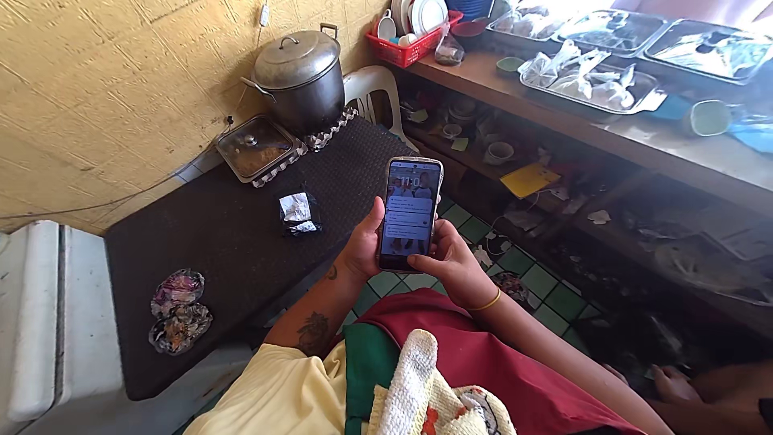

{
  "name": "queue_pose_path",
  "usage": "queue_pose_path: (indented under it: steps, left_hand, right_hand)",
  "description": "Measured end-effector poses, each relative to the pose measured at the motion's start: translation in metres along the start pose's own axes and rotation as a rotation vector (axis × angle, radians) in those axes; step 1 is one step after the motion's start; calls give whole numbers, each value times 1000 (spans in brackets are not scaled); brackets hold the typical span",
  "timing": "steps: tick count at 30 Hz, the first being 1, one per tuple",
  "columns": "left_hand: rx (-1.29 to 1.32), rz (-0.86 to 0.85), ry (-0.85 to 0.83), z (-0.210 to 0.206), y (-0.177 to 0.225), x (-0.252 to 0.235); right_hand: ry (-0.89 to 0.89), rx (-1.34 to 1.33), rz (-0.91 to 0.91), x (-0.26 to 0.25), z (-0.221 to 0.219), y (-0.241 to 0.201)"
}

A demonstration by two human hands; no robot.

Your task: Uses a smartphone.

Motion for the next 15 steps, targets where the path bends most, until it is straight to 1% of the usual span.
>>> queue_pose_path:
  steps: [7,11,14,15]
  left_hand:
    - [-17,-4,-20,0,-1,2]
    - [-30,17,-17,-2,-3,3]
    - [-130,4,37,-6,2,9]
    - [-149,-8,24,-9,1,6]
  right_hand:
    - [17,9,34,1,-3,2]
    - [57,43,57,1,-1,-1]
    - [79,53,55,0,-6,-5]
    - [101,63,41,3,-3,-7]
Point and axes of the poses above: each hand's wrist, its own x-axis away from the middle knuckle, its own z-axis out of the back of the hand, y = z × x, the point moved 7 cm from there along -x, towards the middle knuckle, and after that the axes turned 12 degrees about -y, right-handed, at the moved point
